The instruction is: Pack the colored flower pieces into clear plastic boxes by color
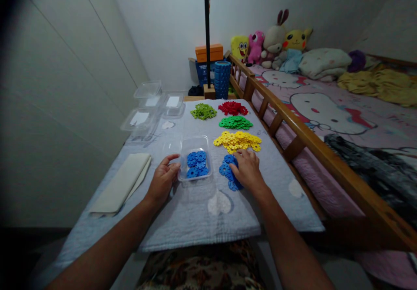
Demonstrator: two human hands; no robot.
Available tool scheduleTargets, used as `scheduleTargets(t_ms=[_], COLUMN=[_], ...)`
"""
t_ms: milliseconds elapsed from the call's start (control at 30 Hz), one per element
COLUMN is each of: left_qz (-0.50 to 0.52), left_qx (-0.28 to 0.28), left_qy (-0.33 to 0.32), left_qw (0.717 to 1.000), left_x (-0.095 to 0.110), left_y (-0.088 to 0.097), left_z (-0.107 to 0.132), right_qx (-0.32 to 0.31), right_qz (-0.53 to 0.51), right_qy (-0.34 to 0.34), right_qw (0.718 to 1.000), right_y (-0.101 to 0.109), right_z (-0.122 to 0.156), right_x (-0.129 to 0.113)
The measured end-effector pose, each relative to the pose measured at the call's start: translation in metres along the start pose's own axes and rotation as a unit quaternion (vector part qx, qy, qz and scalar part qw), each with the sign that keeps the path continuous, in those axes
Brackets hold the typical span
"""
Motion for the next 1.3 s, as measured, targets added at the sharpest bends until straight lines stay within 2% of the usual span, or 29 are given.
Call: scheduleTargets(t_ms=[133,333,500,600,733,800,1000,1167,1233,1300], left_qz=[0.006,0.008,0.014,0.013,0.019,0.019,0.014,0.017,0.016,0.013], left_qx=[-0.003,-0.006,-0.001,-0.004,-0.004,-0.002,-0.014,-0.013,-0.015,-0.018], left_qy=[0.0,0.001,0.008,0.005,0.009,0.009,0.001,0.005,0.006,0.006], left_qw=[1.0,1.0,1.0,1.0,1.0,1.0,1.0,1.0,1.0,1.0], left_x=[-0.002,-0.004,-0.005,-0.005,-0.005,-0.004,-0.003,-0.005,-0.006,-0.006], left_y=[0.001,0.001,0.002,0.001,0.001,0.001,0.001,0.002,0.002,0.002], left_z=[-0.001,-0.001,-0.001,-0.001,-0.001,-0.001,-0.002,-0.003,-0.004,-0.004], right_qx=[-0.02,-0.01,0.056,0.096,0.066,0.049,0.036,0.002,0.0,0.018], right_qz=[0.037,0.017,-0.021,-0.09,-0.228,-0.252,-0.221,-0.193,-0.186,-0.194], right_qy=[0.014,0.031,0.011,-0.001,0.063,0.091,0.118,0.126,0.12,0.104], right_qw=[0.999,0.999,0.998,0.991,0.969,0.962,0.967,0.973,0.975,0.975], right_y=[-0.005,-0.008,0.006,0.021,0.035,0.042,0.054,0.04,0.034,0.034], right_z=[-0.008,-0.006,-0.012,-0.023,-0.039,-0.044,-0.049,-0.05,-0.051,-0.052], right_x=[-0.013,-0.019,-0.015,-0.017,-0.046,-0.064,-0.096,-0.118,-0.118,-0.106])
Point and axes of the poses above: each hand's wrist, its own z-axis away from the middle knuckle, its own y-axis out of the back of the hand, x = y × z, the point moved 7 cm from there along -z, towards the middle knuckle, and after that the axes turned 11 degrees about z, right-handed, at the moved point
